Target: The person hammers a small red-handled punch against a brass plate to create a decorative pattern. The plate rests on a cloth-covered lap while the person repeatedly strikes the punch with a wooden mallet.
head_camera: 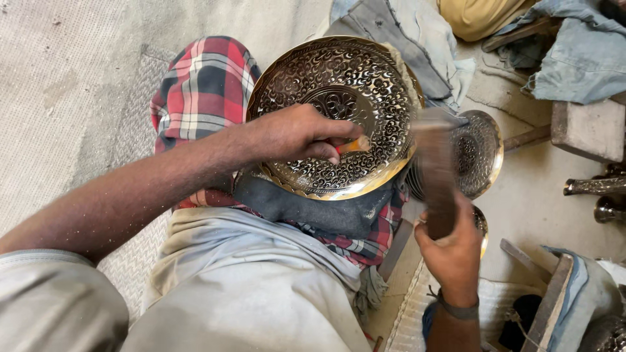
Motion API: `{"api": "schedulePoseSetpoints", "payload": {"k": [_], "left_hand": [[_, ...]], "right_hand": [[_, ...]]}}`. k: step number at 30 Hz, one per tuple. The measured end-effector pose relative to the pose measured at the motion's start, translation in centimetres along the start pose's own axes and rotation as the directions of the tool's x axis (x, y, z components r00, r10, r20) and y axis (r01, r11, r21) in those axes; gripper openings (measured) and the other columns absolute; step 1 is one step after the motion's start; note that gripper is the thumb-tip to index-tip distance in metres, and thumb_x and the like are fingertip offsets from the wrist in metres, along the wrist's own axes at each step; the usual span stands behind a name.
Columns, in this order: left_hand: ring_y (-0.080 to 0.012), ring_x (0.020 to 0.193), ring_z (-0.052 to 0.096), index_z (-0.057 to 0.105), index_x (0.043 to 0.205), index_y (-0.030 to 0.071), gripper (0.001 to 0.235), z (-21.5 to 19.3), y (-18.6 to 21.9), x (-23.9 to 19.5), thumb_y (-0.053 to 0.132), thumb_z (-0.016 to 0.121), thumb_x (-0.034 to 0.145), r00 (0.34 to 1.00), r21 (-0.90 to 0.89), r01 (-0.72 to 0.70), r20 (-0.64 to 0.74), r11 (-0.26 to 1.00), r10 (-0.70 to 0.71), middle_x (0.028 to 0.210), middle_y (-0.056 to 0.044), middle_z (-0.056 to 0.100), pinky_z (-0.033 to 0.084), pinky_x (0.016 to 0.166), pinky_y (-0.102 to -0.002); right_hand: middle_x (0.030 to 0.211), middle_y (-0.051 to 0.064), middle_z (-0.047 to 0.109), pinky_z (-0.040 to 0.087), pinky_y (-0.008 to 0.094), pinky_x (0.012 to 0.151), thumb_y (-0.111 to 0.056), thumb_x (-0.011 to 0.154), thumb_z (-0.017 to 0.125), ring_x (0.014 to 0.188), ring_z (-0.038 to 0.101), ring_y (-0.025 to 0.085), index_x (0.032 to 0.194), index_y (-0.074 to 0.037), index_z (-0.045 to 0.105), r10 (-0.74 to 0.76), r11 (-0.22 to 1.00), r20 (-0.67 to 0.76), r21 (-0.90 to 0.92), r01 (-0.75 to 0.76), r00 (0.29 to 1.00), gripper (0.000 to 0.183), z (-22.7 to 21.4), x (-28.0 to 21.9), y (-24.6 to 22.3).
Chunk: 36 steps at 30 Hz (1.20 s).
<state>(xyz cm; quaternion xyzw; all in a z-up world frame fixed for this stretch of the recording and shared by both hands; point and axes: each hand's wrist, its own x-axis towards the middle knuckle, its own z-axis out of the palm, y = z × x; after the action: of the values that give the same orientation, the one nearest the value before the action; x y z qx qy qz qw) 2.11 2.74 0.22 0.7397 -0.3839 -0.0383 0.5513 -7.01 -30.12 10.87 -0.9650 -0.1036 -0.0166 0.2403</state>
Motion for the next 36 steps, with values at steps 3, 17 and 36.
{"api": "schedulePoseSetpoints", "payload": {"k": [3,17,36], "left_hand": [[-0.0236,0.083,0.078,0.054,0.138,0.014,0.045,0.2,-0.1,-0.4,0.033,0.065,0.098,0.998,0.009,0.051,0.037,0.999,-0.051,0.095,-0.006,0.078,0.063,0.074,-0.043],[-0.0230,0.078,0.078,0.054,0.140,0.016,0.051,-1.1,0.4,0.5,0.028,0.068,0.092,0.982,0.022,0.091,0.166,0.996,-0.094,0.087,-0.007,0.078,0.060,0.070,-0.044],[-0.0199,0.078,0.077,0.055,0.139,0.016,0.058,-2.5,1.2,1.7,0.028,0.073,0.085,0.944,0.075,0.080,0.315,0.994,-0.100,0.088,-0.007,0.078,0.061,0.072,-0.042]], "right_hand": [[0.107,0.008,0.068,0.056,0.032,0.092,0.007,0.076,0.078,0.100,0.069,0.017,0.139,-0.004,0.051,0.033,0.958,-0.014,0.284,-0.028,0.999,0.069,0.2,0.2,-0.1],[0.104,0.000,0.067,0.056,0.028,0.093,0.006,0.083,0.076,0.098,0.066,0.011,0.142,-0.006,0.048,0.123,0.787,-0.060,0.613,-0.061,0.991,0.065,1.9,-1.1,0.7],[0.105,0.009,0.066,0.053,0.033,0.090,0.012,0.079,0.074,0.097,0.065,0.016,0.141,-0.001,0.043,0.137,0.941,-0.081,0.322,-0.104,0.987,0.070,4.8,-3.0,1.2]]}}
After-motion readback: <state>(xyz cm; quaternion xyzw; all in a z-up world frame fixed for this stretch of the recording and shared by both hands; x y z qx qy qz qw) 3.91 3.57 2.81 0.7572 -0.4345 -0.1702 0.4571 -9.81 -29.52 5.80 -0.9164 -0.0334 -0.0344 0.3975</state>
